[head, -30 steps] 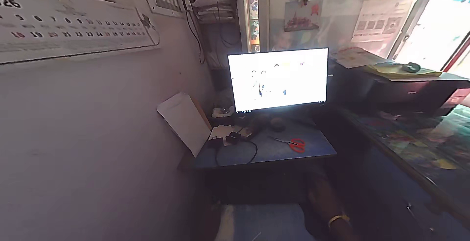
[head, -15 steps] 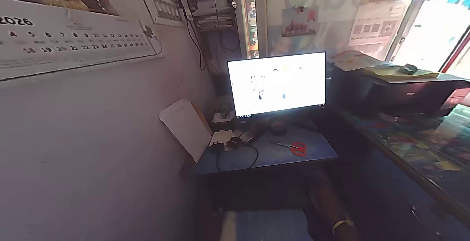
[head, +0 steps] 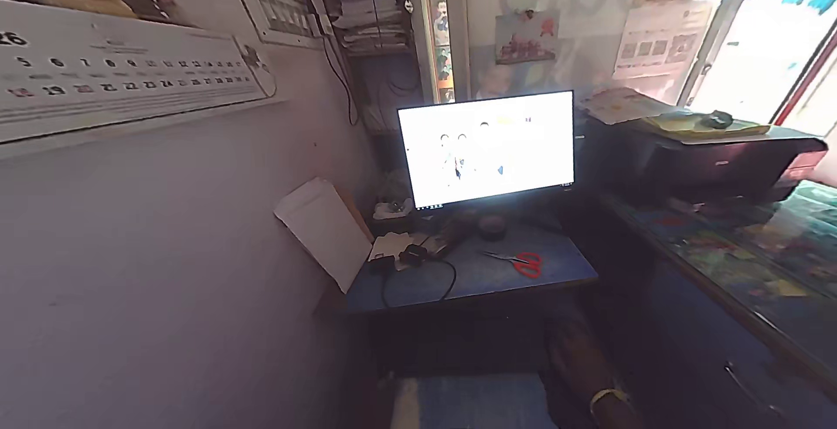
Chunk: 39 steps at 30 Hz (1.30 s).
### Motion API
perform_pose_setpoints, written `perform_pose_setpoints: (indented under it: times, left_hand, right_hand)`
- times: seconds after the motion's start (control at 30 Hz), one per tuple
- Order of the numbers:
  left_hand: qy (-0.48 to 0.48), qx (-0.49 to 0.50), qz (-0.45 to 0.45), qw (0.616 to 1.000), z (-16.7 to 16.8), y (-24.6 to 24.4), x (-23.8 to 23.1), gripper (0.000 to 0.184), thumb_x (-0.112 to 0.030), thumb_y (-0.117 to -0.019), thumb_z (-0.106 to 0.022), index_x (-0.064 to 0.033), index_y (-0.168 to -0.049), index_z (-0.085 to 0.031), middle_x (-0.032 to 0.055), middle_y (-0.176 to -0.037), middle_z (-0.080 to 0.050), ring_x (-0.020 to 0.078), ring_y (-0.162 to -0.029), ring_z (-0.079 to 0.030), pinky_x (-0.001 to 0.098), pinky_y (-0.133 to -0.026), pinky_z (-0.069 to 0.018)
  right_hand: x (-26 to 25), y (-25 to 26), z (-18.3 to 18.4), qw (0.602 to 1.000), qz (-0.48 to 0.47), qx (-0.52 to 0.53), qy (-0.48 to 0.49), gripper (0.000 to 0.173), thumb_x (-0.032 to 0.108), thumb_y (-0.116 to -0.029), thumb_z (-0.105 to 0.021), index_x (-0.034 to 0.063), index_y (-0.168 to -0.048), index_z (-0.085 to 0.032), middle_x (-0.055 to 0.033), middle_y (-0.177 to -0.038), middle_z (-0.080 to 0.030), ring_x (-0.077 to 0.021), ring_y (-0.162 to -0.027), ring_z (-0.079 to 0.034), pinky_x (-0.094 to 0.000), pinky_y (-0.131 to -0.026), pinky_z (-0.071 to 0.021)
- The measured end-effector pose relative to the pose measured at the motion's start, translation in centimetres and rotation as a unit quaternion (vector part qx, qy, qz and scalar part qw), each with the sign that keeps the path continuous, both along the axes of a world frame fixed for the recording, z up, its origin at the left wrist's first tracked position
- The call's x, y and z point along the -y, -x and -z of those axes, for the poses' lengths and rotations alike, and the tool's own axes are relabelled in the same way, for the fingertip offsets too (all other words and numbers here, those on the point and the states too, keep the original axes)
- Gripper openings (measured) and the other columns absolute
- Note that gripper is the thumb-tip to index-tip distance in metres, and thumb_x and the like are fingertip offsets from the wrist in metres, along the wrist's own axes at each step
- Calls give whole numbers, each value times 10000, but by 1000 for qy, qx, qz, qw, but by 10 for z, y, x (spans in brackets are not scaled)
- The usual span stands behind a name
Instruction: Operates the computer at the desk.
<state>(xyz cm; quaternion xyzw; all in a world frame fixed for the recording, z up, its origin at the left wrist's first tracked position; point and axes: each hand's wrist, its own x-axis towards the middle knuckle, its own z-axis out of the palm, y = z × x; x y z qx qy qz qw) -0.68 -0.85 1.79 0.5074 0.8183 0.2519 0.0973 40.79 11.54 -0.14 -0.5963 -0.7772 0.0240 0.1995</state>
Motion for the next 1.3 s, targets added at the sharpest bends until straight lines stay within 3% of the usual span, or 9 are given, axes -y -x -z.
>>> perform_pose_setpoints:
  times: [0.3, 0.5, 0.63, 0.77, 0.83, 0.93, 1.3]
  left_hand:
    - [-10, -19, -2, 1000, 7, 5, 1, 590, -348, -1060, -488, 25, -1514, -431, 284, -1565, -406, 412, -1462, -408, 516, -1187, -366]
    - [40, 9, -32, 999, -32, -9, 10, 588, -404, -1037, -547, 21, -1443, -522, 267, -1482, -512, 382, -1387, -504, 523, -1153, -401]
    - [44, -24, 6, 999, -32, -5, 8, 706, -472, -1003, -572, 32, -1487, -469, 281, -1543, -437, 409, -1455, -410, 518, -1209, -319]
    - [-13, -80, 30, 996, 5, 13, 6, 840, -623, -963, -504, 17, -1504, -455, 260, -1570, -412, 415, -1471, -387, 540, -1206, -323]
    - [-12, -67, 31, 997, 6, 14, 7, 843, -611, -959, -534, 2, -1527, -427, 259, -1599, -366, 414, -1488, -357, 540, -1210, -316]
    - [-49, -51, 18, 997, 23, 17, 8, 805, -586, -936, -614, -24, -1497, -481, 266, -1597, -361, 417, -1447, -419, 542, -1169, -375]
    - [-43, -99, 20, 994, 47, 27, -5, 784, -657, -984, -439, -75, -1508, -484, 221, -1600, -386, 357, -1471, -407, 505, -1193, -356]
  right_hand:
    - [-3, 3, 3, 1000, -8, 1, -9, 480, 386, -993, -531, 181, -1416, -631, -120, -1519, -534, -305, -1402, -514, -476, -1140, -446]
    - [-3, 5, 3, 998, -30, -20, -50, 424, 314, -975, -573, 178, -1363, -676, -75, -1493, -569, -280, -1389, -530, -476, -1146, -446]
    - [0, 5, -3, 999, -26, -24, -31, 445, 295, -967, -580, 151, -1380, -661, -107, -1507, -552, -307, -1392, -526, -490, -1144, -444]
    - [-2, 4, 3, 998, -28, -19, -52, 452, 309, -963, -566, 146, -1372, -668, -102, -1497, -564, -300, -1374, -546, -486, -1131, -458]
    - [-3, 4, 4, 998, -27, -19, -60, 452, 308, -955, -575, 147, -1366, -673, -103, -1489, -571, -302, -1365, -554, -482, -1119, -471]
    - [-4, 1, 8, 999, -27, -12, -43, 457, 311, -963, -588, 144, -1382, -660, -131, -1508, -545, -319, -1385, -532, -478, -1125, -463]
    - [-1, -2, 12, 999, -18, -17, -40, 471, 328, -970, -590, 157, -1406, -642, -142, -1508, -543, -329, -1382, -535, -492, -1121, -465]
